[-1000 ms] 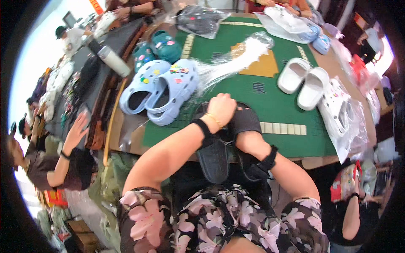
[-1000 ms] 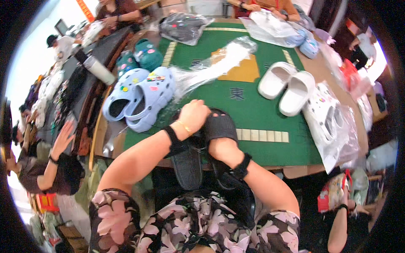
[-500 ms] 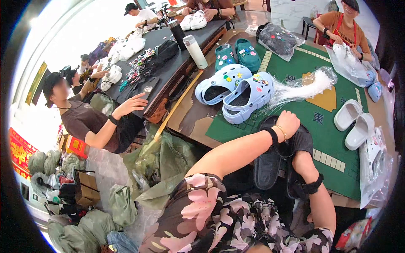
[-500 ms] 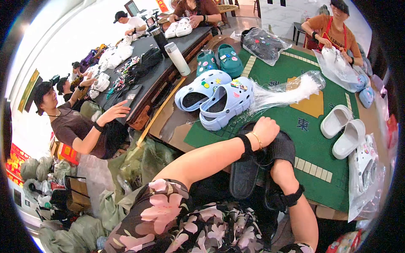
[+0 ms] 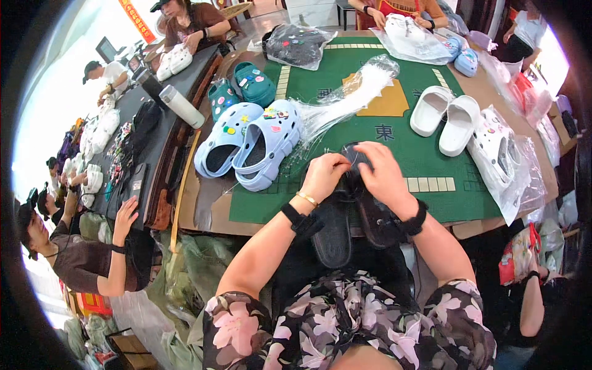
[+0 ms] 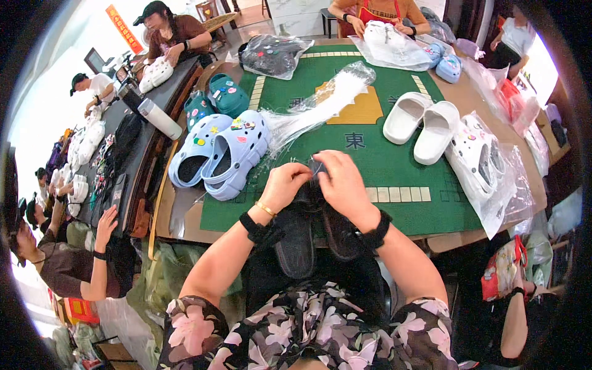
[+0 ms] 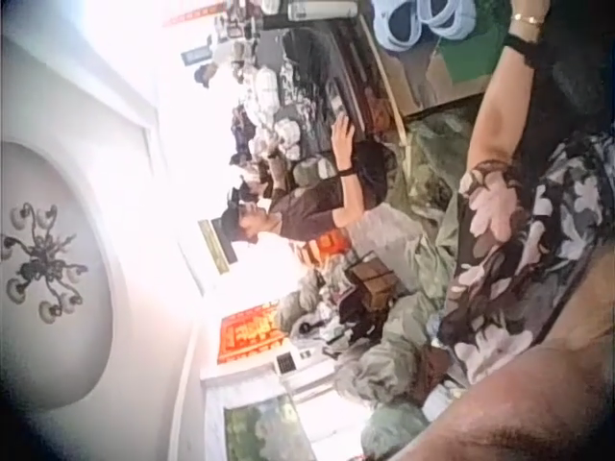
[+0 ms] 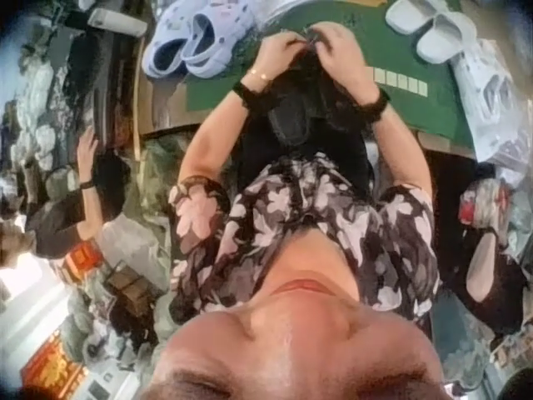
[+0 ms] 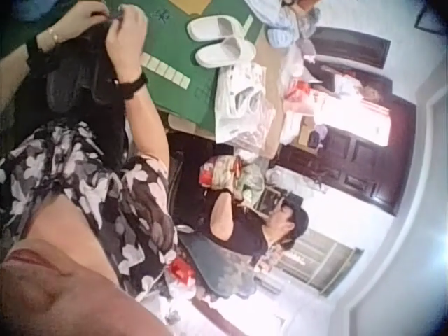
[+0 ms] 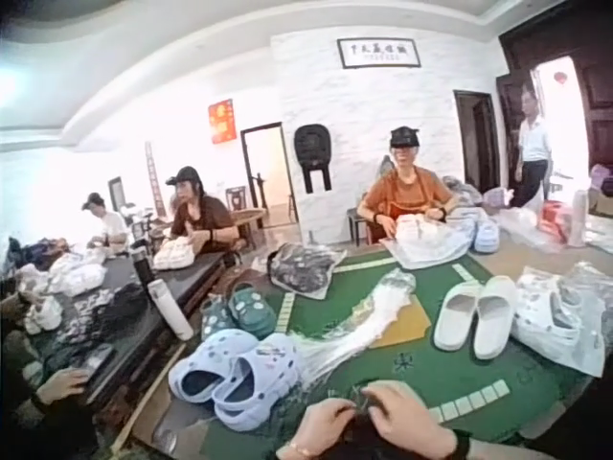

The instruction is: Pack several pairs of different slippers and clogs into plastic bags and secure them with ties.

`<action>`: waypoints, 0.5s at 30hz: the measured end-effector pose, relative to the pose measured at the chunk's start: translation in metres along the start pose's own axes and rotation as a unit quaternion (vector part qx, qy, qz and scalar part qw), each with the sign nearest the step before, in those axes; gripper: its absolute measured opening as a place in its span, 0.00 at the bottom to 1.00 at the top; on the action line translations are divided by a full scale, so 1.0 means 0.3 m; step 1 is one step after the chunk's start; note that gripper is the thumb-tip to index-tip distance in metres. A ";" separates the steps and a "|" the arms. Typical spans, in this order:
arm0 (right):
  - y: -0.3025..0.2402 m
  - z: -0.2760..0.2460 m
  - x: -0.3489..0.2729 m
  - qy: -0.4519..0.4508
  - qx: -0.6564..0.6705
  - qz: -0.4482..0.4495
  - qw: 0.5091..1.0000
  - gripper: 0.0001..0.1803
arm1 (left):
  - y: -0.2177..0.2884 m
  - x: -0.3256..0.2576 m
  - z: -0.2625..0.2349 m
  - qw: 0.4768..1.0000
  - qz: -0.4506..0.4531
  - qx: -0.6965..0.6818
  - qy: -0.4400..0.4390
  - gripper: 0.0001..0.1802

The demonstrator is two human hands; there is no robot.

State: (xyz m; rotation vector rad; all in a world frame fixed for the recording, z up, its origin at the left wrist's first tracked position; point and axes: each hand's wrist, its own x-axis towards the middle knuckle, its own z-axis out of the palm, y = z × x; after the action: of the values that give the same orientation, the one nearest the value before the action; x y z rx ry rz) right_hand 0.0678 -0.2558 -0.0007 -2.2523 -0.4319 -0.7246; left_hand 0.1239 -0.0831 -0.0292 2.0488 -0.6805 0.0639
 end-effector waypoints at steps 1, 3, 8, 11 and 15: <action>0.025 0.027 0.008 -0.022 0.014 -0.011 1.000 0.15 | -0.012 -0.003 0.007 1.000 0.002 -0.001 -0.004 0.09; 0.059 0.053 0.022 -0.131 0.101 0.083 0.983 0.12 | -0.021 -0.004 0.013 0.992 -0.062 -0.112 0.019 0.09; 0.080 0.073 0.023 -0.112 0.060 0.064 0.990 0.07 | -0.022 -0.017 0.010 0.989 -0.083 -0.119 0.030 0.08; 0.078 0.083 0.012 -0.082 0.055 0.072 0.992 0.05 | -0.014 -0.017 0.014 0.986 -0.100 -0.130 0.035 0.07; 0.082 0.091 0.010 -0.039 0.076 0.132 0.988 0.03 | -0.018 -0.023 0.027 0.957 -0.148 -0.227 0.101 0.05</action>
State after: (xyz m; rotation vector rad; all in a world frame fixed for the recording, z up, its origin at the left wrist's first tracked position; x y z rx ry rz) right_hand 0.0924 -0.2526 -0.0281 -2.1455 -0.2119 -0.4528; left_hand 0.1189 -0.0844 -0.0398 1.6481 -0.2266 -0.0527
